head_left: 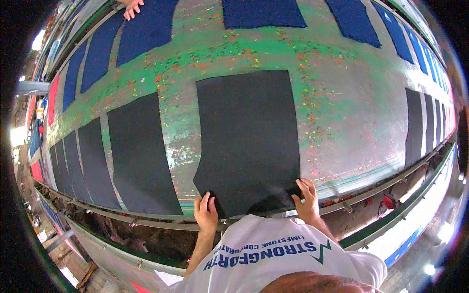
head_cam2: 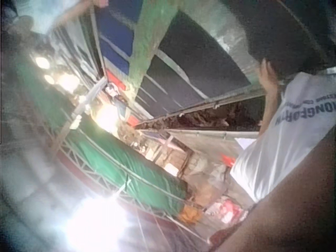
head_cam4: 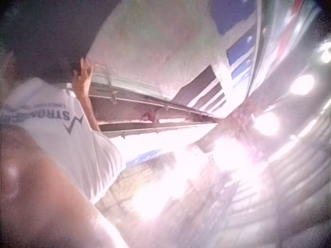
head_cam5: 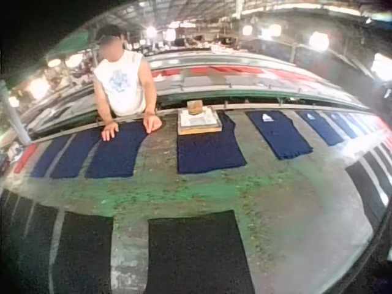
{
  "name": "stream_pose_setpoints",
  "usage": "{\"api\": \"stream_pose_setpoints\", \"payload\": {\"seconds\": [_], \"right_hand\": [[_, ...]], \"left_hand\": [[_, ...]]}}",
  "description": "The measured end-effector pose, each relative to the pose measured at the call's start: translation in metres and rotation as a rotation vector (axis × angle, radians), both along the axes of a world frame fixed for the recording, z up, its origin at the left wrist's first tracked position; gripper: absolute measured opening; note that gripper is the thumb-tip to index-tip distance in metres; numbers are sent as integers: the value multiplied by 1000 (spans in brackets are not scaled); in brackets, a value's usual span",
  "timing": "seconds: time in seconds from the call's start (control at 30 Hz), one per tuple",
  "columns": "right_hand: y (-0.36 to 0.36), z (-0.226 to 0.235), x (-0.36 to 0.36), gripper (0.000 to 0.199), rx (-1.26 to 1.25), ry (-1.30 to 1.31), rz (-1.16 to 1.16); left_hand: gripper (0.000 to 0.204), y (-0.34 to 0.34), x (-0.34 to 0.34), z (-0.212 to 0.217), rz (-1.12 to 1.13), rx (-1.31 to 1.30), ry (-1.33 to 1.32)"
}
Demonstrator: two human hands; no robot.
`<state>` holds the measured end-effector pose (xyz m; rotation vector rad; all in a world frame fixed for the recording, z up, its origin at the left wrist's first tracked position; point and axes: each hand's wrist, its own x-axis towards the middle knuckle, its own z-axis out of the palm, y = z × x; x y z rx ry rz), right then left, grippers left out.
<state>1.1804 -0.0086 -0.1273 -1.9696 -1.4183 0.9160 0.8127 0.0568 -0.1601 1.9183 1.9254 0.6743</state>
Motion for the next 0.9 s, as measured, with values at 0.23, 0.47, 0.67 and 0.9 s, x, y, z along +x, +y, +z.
{"api": "stream_pose_setpoints", "payload": {"seconds": [0.23,0.47,0.67,0.9], "right_hand": [[-3,2,-5,62,-24,-66,-79],[-1,1,-7,61,51,-133,-52],[-2,-1,-10,55,124,-172,-22],[-2,0,-10,42,180,-225,2]], "left_hand": [[32,-4,0,-2,-36,11,-9],[31,-5,0,-3,-32,20,-52],[31,-8,-2,-5,-29,0,24],[36,-11,1,0,-47,-69,45]]}}
